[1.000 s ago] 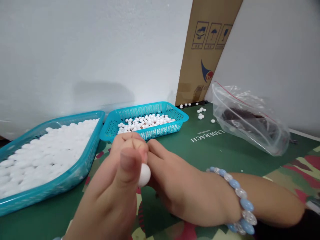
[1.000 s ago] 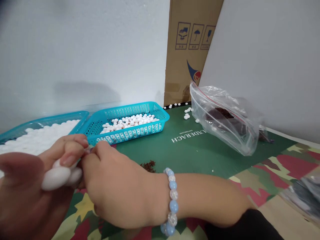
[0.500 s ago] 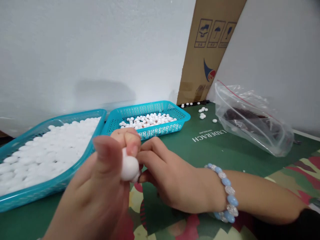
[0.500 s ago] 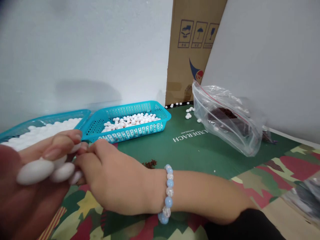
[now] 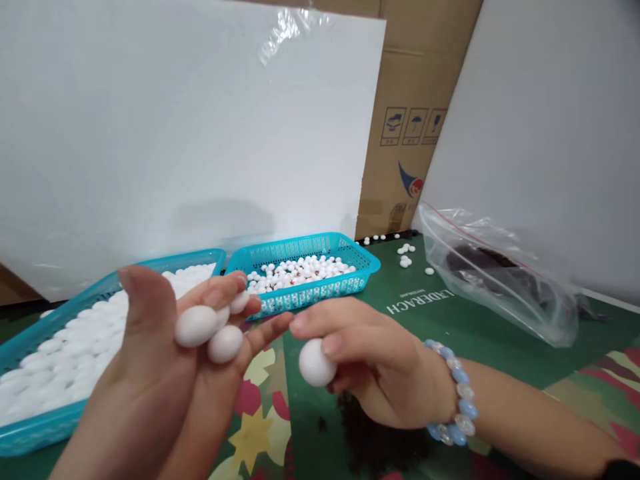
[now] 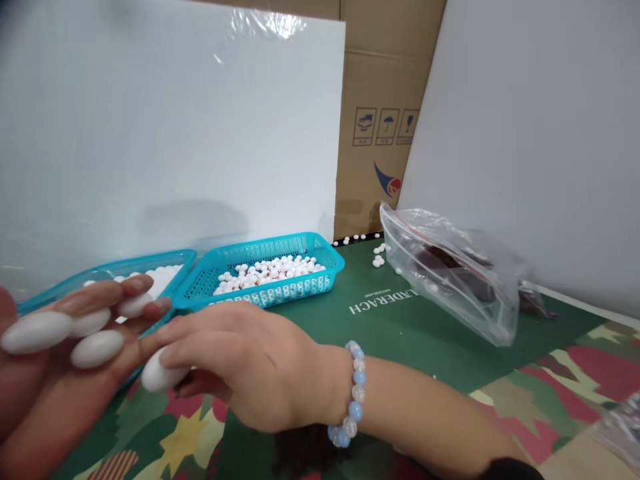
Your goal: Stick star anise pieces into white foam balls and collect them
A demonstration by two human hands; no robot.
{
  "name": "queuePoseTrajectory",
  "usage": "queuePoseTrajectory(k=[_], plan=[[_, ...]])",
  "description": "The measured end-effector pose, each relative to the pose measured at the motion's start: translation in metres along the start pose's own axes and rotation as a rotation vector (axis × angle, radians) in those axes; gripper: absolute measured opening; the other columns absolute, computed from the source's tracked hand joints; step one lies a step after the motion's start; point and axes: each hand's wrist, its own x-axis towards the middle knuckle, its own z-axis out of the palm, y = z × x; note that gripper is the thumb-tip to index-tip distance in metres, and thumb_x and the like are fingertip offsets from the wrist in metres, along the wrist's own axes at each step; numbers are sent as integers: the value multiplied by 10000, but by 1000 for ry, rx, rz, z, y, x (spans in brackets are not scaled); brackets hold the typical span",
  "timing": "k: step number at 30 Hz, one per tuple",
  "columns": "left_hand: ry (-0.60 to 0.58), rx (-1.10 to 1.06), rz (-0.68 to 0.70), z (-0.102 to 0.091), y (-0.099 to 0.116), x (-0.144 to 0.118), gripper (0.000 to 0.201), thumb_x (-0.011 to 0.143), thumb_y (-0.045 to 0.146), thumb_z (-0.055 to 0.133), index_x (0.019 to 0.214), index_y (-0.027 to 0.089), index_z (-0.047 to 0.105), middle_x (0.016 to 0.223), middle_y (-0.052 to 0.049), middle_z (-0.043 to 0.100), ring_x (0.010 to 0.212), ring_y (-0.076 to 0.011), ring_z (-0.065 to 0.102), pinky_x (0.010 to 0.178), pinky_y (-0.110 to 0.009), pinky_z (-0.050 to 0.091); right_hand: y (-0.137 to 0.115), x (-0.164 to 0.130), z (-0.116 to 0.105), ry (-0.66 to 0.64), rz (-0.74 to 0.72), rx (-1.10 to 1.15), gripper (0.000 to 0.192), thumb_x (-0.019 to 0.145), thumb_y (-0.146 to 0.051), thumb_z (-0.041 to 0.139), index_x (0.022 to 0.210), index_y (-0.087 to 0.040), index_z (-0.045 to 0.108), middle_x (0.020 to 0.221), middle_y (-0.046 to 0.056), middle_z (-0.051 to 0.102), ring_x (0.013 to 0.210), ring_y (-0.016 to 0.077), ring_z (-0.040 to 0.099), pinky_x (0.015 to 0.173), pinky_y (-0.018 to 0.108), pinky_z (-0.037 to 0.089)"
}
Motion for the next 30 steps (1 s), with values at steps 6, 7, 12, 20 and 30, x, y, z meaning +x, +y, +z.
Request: queuePoseTrajectory(k=[6,7,12,20,30], plan=[[5,-104,-58,3,5,-2,525,396,628,451,697,199,468,782,-11,484,724,-152,471,439,-189,456,0,-5,2,118,81,115,142,714,-68,409,799,-171,359,807,49,489,777,63,493,678,151,423],[-3,-99,-72,4,7,-4,521,386,612,478,698,196,465,788,-11,482,719,-148,468,437,-184,453,0,-6,2,132,87,124,159,703,-58,419,796,-174,363,800,41,479,753,62,496,659,151,430],[28,-68,-58,4,8,0,562,406,625,448,765,192,463,797,-19,481,755,-159,454,479,-217,438,-1,-4,0,178,107,95,161,671,-17,436,725,-168,422,765,20,469,726,60,488,643,153,433],[11,-98,5,-1,0,6,522,429,606,459,680,150,498,665,-22,490,580,-99,455,441,-191,413,1,-4,6,268,370,434,203,567,-53,573,676,-199,483,793,-4,490,796,74,490,665,163,444],[-35,-111,49,-9,-4,12,515,419,612,454,665,162,502,694,-4,491,580,-72,467,446,-145,440,-1,-1,8,376,543,883,409,524,88,522,752,-252,523,795,-71,546,734,11,528,590,56,445]])
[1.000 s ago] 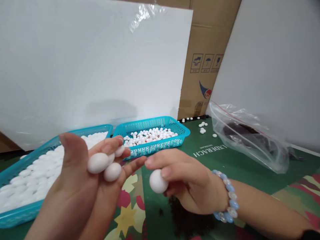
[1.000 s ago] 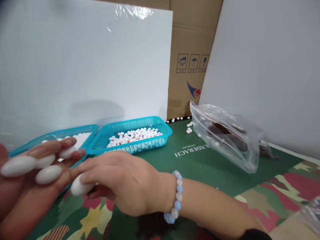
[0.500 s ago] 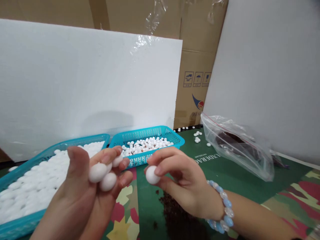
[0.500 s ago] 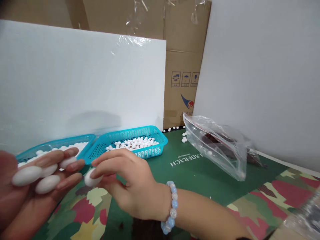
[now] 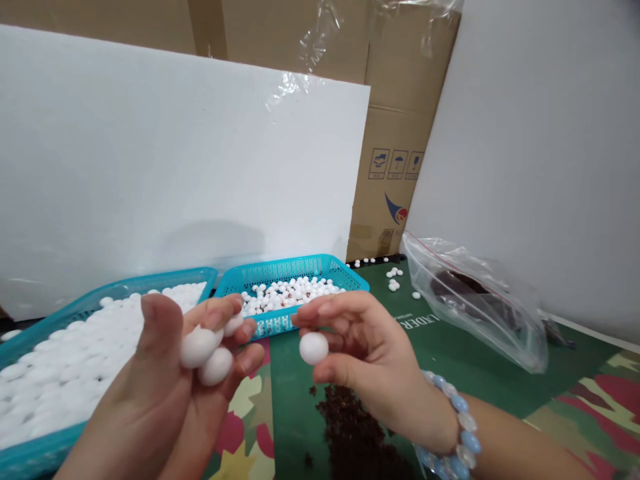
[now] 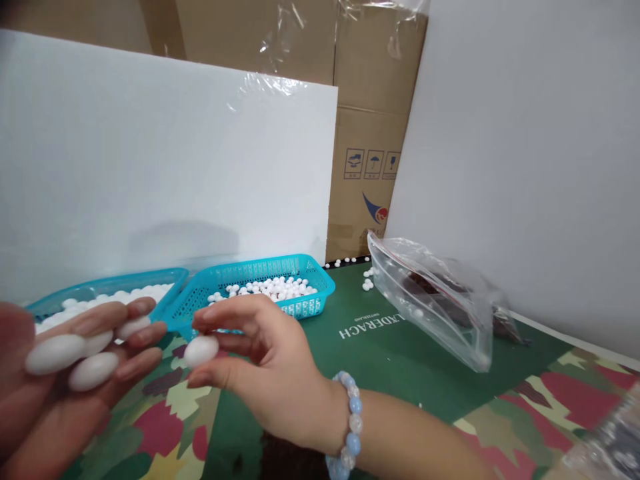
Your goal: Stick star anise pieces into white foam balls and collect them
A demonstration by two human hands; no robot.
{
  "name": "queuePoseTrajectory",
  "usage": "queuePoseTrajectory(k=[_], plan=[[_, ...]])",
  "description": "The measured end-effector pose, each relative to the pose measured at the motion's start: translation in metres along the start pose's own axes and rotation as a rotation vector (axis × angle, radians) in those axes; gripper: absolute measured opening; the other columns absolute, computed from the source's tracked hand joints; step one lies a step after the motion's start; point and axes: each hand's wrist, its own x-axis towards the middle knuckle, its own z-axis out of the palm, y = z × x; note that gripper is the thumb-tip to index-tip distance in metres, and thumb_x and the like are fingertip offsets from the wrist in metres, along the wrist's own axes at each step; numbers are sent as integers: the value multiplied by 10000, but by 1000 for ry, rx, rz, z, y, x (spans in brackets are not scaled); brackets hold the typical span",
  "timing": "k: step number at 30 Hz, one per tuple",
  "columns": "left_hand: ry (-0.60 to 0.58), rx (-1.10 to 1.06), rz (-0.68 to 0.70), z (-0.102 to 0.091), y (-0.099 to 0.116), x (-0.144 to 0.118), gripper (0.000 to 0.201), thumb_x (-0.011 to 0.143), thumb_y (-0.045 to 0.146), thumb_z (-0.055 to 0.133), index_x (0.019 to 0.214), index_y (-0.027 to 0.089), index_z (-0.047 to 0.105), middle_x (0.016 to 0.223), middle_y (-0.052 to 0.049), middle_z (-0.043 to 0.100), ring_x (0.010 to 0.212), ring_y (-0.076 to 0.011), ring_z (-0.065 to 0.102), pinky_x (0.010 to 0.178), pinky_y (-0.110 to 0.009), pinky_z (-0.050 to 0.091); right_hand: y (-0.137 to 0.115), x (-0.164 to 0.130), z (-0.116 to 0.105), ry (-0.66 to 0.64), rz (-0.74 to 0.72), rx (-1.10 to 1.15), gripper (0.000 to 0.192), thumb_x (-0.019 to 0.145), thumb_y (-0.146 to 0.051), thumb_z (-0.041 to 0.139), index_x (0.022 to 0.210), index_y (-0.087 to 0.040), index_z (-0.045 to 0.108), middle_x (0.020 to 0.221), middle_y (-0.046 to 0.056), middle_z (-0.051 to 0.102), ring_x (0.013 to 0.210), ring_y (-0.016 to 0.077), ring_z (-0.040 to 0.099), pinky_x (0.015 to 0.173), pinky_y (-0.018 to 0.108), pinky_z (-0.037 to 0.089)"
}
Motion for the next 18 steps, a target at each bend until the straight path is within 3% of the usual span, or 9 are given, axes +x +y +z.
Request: queuePoseTrajectory(k=[6,11,18], plan=[[-43,31,-99,6,-2,-5,513,383,605,486,625,153,505,576,-10,498,539,-91,475,425,-176,441,0,-2,0,-64,17,12,492,553,97,501,877,-272,468,783,-81,588,729,21,544,569,67,461],[-19,-1,-174,8,-5,-6,529,309,602,523,606,165,496,542,4,490,525,-100,472,449,-209,447,-2,-4,1,-125,87,112,421,601,57,491,882,-255,468,785,-78,576,720,10,543,571,48,447],[-339,-42,-251,13,-7,-9,390,446,548,504,598,189,487,434,41,409,424,-68,387,412,-187,390,0,-6,1,-174,225,272,241,652,-80,514,854,-210,488,741,-64,549,685,2,537,620,74,439]])
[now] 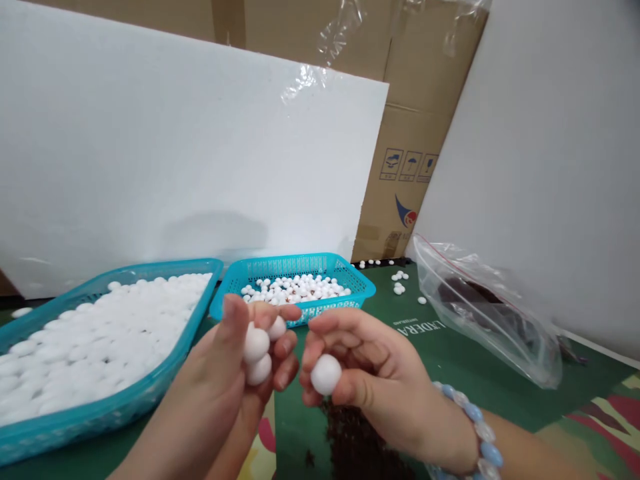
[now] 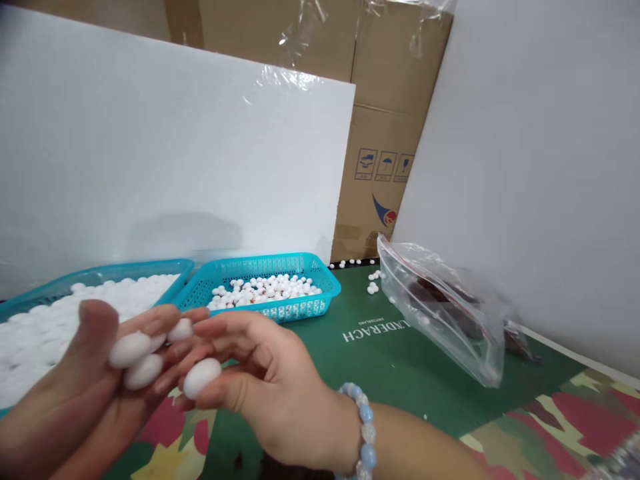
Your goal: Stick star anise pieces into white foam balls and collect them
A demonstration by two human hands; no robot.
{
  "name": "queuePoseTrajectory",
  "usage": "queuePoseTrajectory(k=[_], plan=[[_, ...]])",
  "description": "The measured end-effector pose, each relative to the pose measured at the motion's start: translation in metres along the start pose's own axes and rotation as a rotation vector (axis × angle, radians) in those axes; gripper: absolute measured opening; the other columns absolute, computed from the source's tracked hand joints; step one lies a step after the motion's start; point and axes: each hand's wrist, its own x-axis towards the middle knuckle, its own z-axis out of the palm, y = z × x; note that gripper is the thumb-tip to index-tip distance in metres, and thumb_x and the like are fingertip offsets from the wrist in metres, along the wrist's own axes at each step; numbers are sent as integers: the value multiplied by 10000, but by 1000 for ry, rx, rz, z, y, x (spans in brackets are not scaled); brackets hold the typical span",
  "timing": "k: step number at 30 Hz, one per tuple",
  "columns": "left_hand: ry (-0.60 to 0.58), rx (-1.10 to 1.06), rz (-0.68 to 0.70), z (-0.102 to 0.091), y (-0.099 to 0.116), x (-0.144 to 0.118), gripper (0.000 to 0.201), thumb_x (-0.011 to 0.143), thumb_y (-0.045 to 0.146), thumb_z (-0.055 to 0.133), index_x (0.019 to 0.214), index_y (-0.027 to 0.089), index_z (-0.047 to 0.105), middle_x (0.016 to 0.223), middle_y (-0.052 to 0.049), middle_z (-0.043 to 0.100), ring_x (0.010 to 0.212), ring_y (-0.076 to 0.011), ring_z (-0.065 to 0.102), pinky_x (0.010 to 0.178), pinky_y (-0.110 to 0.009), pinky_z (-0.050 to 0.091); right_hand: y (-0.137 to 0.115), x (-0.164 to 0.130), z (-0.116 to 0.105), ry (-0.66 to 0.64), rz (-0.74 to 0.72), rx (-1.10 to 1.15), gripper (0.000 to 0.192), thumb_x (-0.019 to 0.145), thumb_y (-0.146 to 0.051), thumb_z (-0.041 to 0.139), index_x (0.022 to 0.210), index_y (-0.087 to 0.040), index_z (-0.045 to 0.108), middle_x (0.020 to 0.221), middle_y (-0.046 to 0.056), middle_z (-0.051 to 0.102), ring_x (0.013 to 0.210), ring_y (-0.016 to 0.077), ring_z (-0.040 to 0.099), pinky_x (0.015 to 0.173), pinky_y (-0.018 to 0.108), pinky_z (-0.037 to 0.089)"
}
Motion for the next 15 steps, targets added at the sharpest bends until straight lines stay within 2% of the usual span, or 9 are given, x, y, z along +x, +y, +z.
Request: queuePoseTrajectory(k=[4,9,13,15], plan=[[-29,-16,13,3,1,-3,366,447,525,521,522,172,458,407,46,391,381,-55,353,371,-170,347,0,-1,0,17,53,-26,228,663,-103,512,857,-218,481,736,-60,535,698,6,522,624,91,434],[32,-25,-8,5,2,-1,327,479,465,542,469,161,422,398,43,399,365,-52,375,374,-165,343,-11,-1,0,16,99,-135,343,657,-52,495,919,-256,410,764,-57,509,738,24,519,653,122,418],[52,48,-15,5,-2,1,279,539,432,511,509,162,447,439,38,407,382,-49,376,387,-161,339,-17,1,-3,63,50,-260,355,641,29,390,867,-245,395,751,-46,444,714,34,498,618,155,429],[68,78,10,5,-4,2,237,574,384,501,529,156,458,462,39,413,374,-33,355,375,-143,323,-18,2,-4,61,-16,-424,322,607,45,359,774,-223,421,695,-45,397,650,33,461,572,147,419]])
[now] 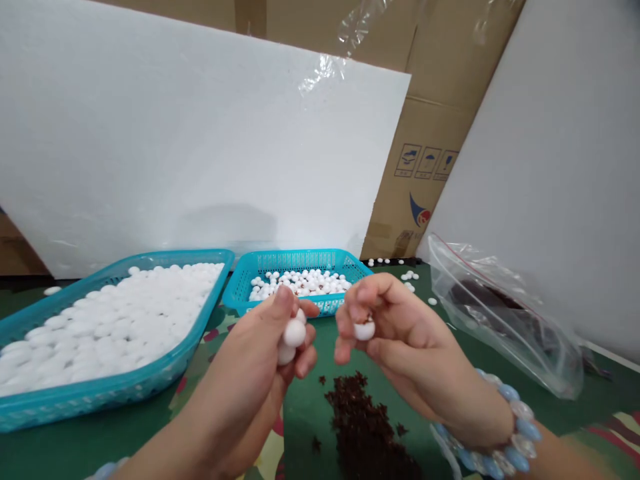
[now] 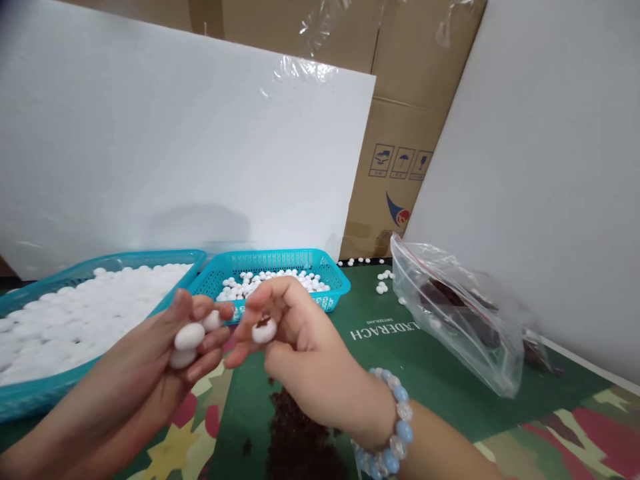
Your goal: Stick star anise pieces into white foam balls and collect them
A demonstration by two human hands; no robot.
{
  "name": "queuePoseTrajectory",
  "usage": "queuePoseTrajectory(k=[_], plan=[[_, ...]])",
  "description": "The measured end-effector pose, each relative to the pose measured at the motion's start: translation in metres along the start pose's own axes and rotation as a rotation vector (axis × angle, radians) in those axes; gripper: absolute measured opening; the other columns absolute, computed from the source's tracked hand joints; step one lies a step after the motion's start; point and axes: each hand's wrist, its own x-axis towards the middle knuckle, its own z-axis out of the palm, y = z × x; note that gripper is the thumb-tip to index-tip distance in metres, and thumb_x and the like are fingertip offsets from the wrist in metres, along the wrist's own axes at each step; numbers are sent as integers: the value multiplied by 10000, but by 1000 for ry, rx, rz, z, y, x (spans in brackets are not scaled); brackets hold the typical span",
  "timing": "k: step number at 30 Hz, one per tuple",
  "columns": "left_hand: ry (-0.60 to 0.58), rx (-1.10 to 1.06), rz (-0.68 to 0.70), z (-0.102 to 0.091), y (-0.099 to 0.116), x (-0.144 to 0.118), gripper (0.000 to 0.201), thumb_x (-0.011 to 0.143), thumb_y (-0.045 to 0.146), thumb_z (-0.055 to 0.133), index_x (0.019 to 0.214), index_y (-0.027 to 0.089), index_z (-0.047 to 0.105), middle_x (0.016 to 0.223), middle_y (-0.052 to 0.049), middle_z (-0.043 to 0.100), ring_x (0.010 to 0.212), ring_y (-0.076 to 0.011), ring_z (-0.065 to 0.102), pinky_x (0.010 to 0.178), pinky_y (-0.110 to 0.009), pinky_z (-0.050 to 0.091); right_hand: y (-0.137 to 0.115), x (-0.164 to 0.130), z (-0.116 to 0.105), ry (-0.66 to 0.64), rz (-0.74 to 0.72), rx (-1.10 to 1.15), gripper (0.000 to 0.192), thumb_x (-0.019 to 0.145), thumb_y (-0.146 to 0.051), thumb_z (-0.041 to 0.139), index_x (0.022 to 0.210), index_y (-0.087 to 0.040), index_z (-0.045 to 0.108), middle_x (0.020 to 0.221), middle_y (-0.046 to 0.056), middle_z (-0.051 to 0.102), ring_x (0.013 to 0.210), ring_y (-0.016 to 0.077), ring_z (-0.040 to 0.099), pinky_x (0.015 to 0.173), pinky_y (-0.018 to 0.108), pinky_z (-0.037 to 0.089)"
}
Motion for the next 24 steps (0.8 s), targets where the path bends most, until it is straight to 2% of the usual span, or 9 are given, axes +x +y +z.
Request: queuePoseTrajectory(k=[2,5,7,10,16,19,21,24], plan=[[-5,6,20,1,-3,1,215,599,341,490,514,148,452,459,41,401,369,-26,337,360,-131,306,1,2,0,-15,-96,-291,292,586,38,365,733,-203,443,675,-31,379,626,54,418,548,163,406],[-23,-2,27,2,-8,3,183,625,274,469,503,140,449,456,43,373,390,-27,324,364,-123,305,6,6,1,-12,-277,-767,220,630,-41,450,824,-142,475,724,23,426,647,88,408,556,197,412],[-15,-5,27,3,-12,4,170,642,252,449,517,138,454,467,43,371,409,-30,322,382,-124,318,12,8,1,22,-418,-978,198,662,-124,489,857,-89,488,731,54,456,644,97,430,559,199,424],[19,-35,22,4,-15,5,232,650,290,436,477,136,419,441,48,358,398,-31,315,387,-133,326,22,9,-3,69,-569,-1180,134,689,-172,479,776,-81,525,707,68,496,645,115,472,566,211,439],[36,-61,4,5,-17,9,264,614,321,480,448,133,400,412,56,354,379,-25,314,382,-127,326,31,8,-9,55,-715,-1336,122,715,-177,441,689,-100,532,685,75,539,625,137,503,536,234,449],[31,-52,26,5,-18,11,269,607,348,480,456,132,428,422,48,370,379,-25,321,372,-125,319,29,8,-11,57,-697,-1304,130,721,-197,435,696,-103,521,695,69,528,660,126,498,589,221,448],[-21,-44,68,3,-17,12,264,573,364,512,457,136,445,414,51,357,374,-25,321,364,-122,311,25,9,-12,70,-661,-1260,116,724,-186,429,708,-112,517,705,55,513,688,108,487,624,198,440],[-95,7,99,1,-15,10,259,536,402,527,506,146,496,414,53,347,367,-24,321,348,-120,295,22,10,-15,98,-620,-1226,82,714,-142,440,733,-123,517,727,39,492,705,86,469,596,158,437]])
